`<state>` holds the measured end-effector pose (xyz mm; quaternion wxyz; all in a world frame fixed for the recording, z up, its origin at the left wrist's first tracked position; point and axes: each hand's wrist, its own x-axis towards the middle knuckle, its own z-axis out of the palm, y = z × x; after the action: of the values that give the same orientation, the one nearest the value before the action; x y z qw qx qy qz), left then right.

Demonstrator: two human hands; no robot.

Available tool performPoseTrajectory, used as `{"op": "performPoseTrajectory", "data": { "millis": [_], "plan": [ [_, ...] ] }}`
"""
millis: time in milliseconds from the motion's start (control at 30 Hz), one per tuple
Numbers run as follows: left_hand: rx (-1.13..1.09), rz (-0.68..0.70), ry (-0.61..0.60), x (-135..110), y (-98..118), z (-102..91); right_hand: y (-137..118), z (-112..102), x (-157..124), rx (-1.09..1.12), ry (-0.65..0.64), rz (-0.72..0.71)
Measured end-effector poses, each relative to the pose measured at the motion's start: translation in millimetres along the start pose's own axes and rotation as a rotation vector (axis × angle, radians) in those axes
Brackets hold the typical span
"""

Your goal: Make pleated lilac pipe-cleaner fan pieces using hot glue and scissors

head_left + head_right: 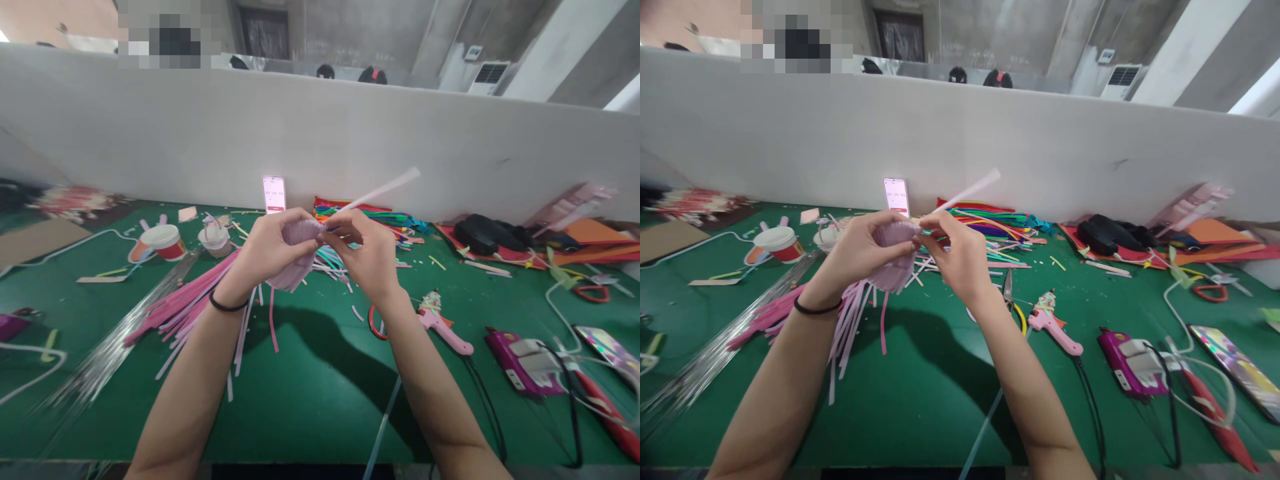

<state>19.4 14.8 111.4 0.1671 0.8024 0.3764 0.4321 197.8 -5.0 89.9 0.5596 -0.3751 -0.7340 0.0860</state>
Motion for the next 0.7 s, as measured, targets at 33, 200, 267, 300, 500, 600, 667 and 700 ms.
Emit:
{"op": "performPoseTrajectory", "data": {
  "millis": [33,200,267,300,500,600,667,700],
  "plan": [
    [-0.012,-0.002,0.004,-0.3,1.0,0.0,-0.1,0.3,-0.4,-0.002,0.018,-0.007],
    [-0.037,-0.004,0.021,-0.9,1.5,-0.5,0.7,2.5,-2.5,-0.076,0.066,-0.074],
    [-0.030,-0.001,0.023,-0.8,0.8,-0.4,1.4,3.1,-2.8,-0.090,0.063,-0.094],
    [-0.029,0.000,0.020,-0.8,0.6,-0.3,1.8,3.2,-2.9,-0.093,0.058,-0.099],
    [-0.053,0.007,0.010,-1.5,3.3,-0.3,2.7,0.7,-0.9,-0.116,0.030,-0.151],
    [-0.072,0.022,0.001,-1.8,3.7,-0.4,2.2,-0.5,0.1,-0.112,0.022,-0.167],
    [-0.082,0.026,0.007,-1.8,3.3,-0.1,1.3,-0.4,0.1,-0.108,0.019,-0.146],
    [-0.083,0.023,0.014,-1.7,3.0,0.1,0.7,0.0,-0.3,-0.100,0.028,-0.132]
  ]
}}
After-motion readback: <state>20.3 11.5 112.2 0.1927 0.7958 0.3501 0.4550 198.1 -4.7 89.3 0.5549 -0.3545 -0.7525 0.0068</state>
